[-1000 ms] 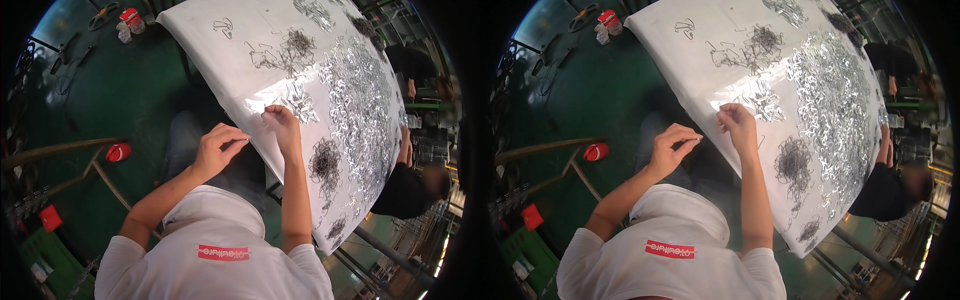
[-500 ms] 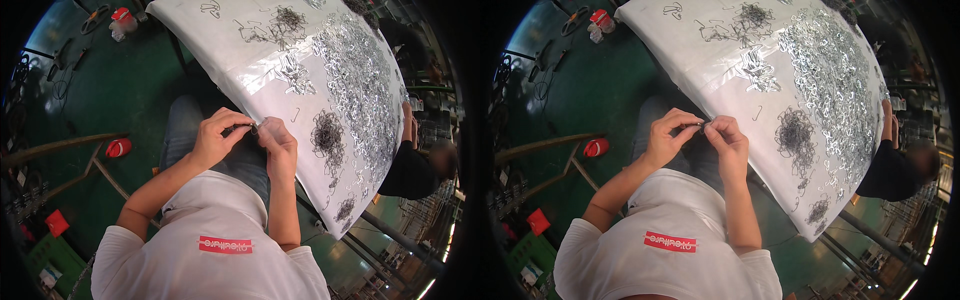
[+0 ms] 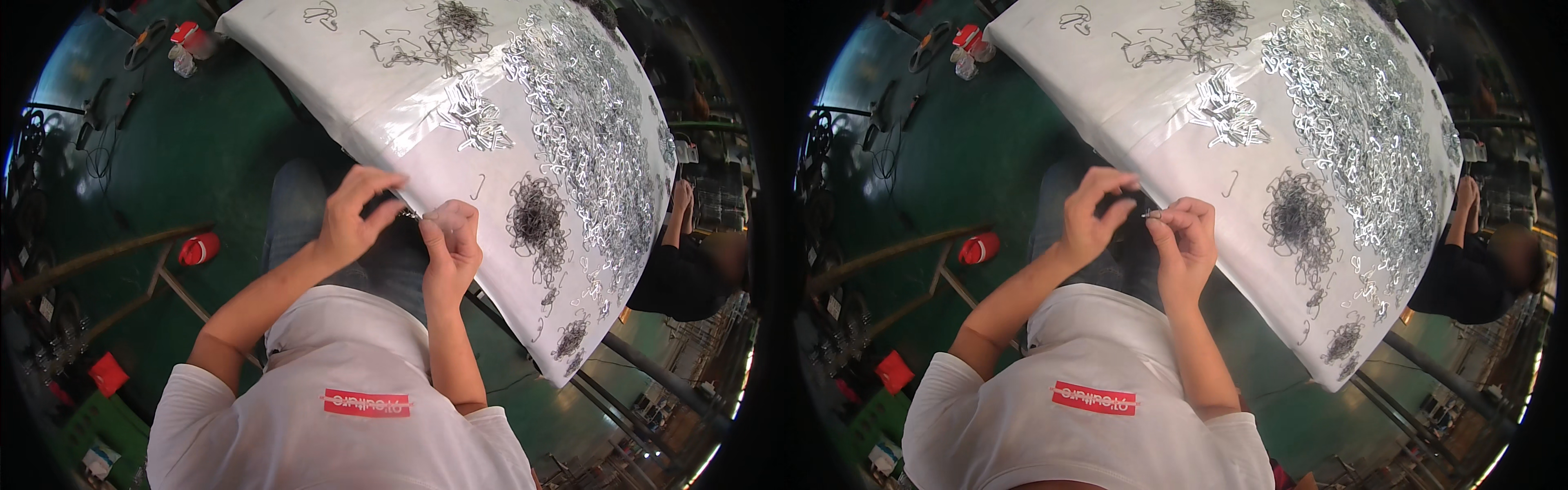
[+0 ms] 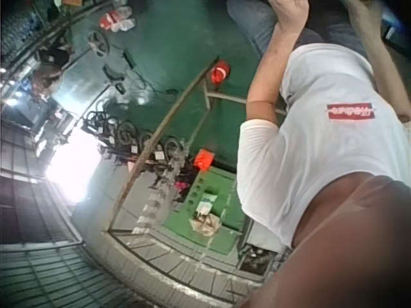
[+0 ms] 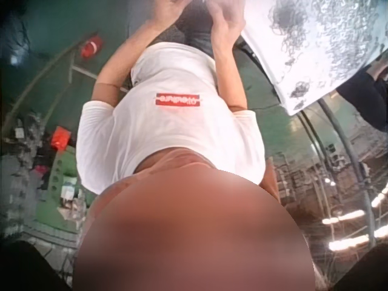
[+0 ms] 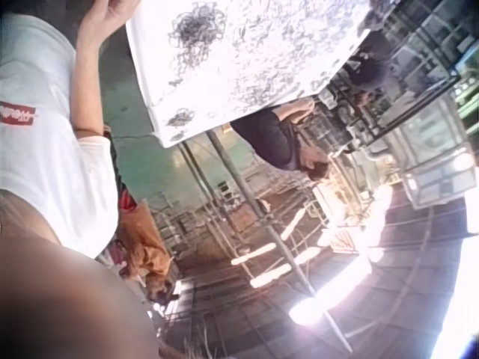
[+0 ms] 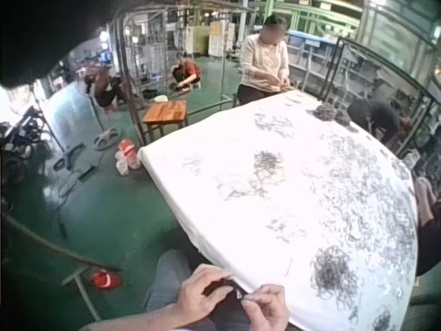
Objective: The person sits at a table and repeatedly picks up small metal hooks and wire pieces, then links them together by hand. The person places the assembled hook assemblies onto a nearby metal rack. The person continues this process throughout the clip.
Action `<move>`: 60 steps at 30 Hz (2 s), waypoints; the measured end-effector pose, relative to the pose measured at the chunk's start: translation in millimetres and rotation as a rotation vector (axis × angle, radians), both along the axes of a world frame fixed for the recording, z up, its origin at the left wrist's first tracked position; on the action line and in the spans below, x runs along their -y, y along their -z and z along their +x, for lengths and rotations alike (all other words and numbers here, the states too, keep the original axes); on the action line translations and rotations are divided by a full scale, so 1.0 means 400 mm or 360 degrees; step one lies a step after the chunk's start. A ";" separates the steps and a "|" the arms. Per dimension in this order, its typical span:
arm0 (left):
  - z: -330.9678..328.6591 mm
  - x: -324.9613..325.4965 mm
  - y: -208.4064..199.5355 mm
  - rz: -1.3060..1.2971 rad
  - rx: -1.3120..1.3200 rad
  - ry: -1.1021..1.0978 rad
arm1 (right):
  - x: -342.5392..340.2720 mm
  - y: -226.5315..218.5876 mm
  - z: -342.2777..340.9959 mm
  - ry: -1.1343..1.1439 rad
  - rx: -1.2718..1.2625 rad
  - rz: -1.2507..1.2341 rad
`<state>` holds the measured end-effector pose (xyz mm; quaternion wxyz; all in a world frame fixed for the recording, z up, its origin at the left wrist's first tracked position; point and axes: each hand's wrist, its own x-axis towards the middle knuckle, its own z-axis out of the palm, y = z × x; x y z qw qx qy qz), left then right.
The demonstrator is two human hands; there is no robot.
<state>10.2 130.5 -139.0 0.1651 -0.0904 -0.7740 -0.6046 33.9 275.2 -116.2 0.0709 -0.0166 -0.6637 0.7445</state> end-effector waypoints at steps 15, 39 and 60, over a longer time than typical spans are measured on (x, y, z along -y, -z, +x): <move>-0.375 -0.118 0.119 -0.1641 -0.0545 0.0291 | 0.000 0.022 0.022 0.0019 0.0040 0.0046; -0.014 0.062 -0.085 0.0251 0.0471 0.0263 | 0.064 0.045 -0.024 0.0021 -0.0102 0.0464; -0.002 0.076 -0.092 0.0145 0.0338 0.0029 | 0.189 0.078 -0.888 -0.0924 -0.0304 0.2608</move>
